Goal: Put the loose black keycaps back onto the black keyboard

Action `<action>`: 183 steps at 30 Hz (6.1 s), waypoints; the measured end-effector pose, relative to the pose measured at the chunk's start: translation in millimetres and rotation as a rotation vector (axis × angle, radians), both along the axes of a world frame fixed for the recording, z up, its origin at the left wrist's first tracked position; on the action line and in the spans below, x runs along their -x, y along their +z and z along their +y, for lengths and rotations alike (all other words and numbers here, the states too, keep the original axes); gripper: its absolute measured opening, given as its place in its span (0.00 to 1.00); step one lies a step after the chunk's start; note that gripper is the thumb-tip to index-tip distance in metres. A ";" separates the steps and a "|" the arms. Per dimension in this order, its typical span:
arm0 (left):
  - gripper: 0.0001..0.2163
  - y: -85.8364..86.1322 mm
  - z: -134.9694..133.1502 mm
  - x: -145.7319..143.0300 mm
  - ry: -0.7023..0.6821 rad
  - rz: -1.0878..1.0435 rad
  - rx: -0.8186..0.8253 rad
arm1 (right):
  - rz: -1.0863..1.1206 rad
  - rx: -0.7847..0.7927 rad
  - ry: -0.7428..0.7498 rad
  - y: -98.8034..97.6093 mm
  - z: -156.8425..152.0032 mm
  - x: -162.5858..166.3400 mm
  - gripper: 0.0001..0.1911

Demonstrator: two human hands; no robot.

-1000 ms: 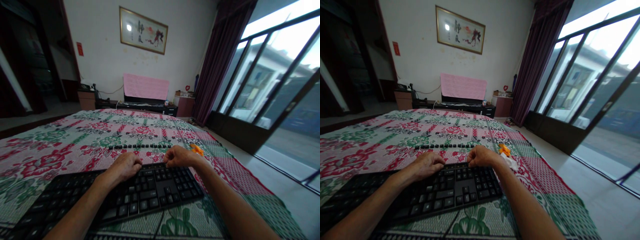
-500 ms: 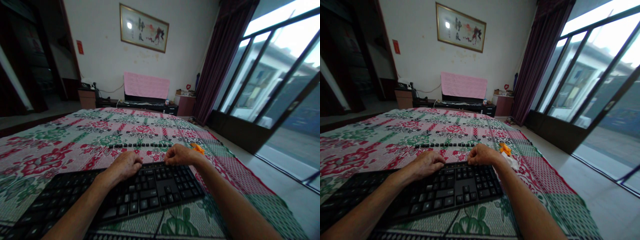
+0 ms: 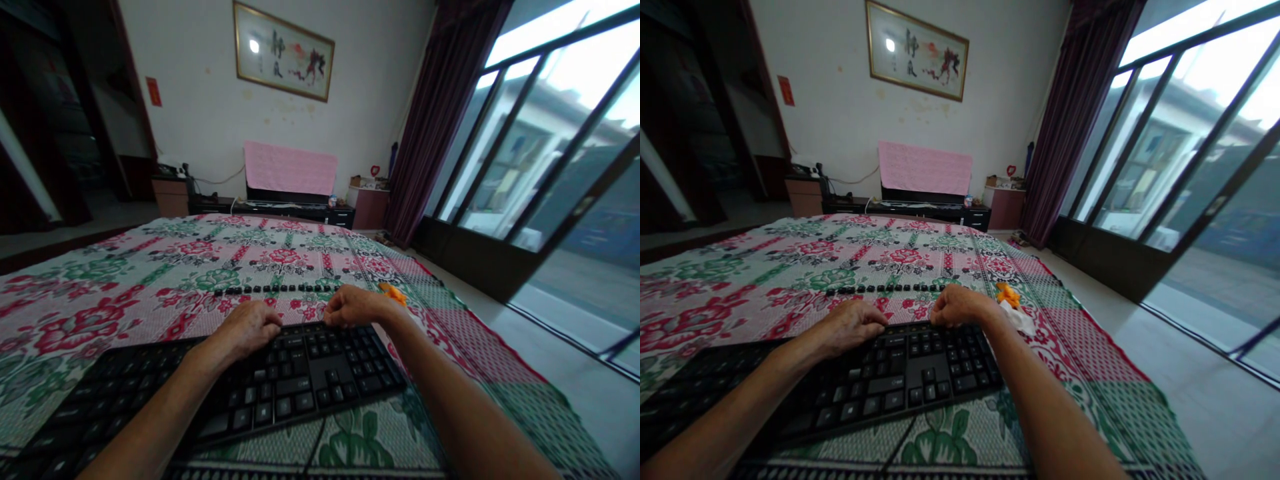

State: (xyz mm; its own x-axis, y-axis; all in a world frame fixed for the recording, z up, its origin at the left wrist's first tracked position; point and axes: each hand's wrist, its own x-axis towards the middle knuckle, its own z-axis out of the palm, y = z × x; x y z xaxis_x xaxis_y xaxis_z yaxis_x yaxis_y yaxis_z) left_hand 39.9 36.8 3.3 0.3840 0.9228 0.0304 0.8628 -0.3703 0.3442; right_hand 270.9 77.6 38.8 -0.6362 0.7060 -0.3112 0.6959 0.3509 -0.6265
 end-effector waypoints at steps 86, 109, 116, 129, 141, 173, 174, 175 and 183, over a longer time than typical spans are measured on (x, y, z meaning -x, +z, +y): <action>0.12 2.6 -2.0 0.3 -0.002 -0.014 0.032 | -0.020 -0.103 0.151 0.1 2.2 -11.6 0.13; 0.12 4.5 -2.9 -0.4 0.017 -0.002 0.065 | -0.034 -0.134 0.175 -1.0 2.1 -11.8 0.11; 0.12 2.1 -1.8 1.0 -0.003 -0.021 0.064 | -0.041 -0.136 0.155 0.0 1.3 -11.1 0.12; 0.12 5.6 -3.4 -0.7 0.022 0.003 0.056 | -0.036 -0.142 0.155 0.2 0.7 -10.3 0.11; 0.12 3.3 -2.5 0.4 0.009 -0.008 0.058 | -0.067 -0.206 0.144 1.7 -2.3 -8.2 0.11; 0.11 3.1 -2.9 0.5 -0.004 -0.024 0.030 | -0.014 -0.156 0.106 5.6 -2.7 -9.7 0.10; 0.11 2.9 -2.9 0.5 -0.004 -0.024 0.028 | 0.002 -0.131 0.095 5.8 -2.5 -11.0 0.10; 0.11 2.8 -2.8 0.4 -0.004 -0.025 0.027 | 0.012 -0.115 0.091 5.8 -2.4 -11.8 0.10; 0.11 2.5 -2.3 0.0 -0.001 -0.010 0.024 | -0.043 -0.198 0.140 2.0 -2.2 -7.0 0.11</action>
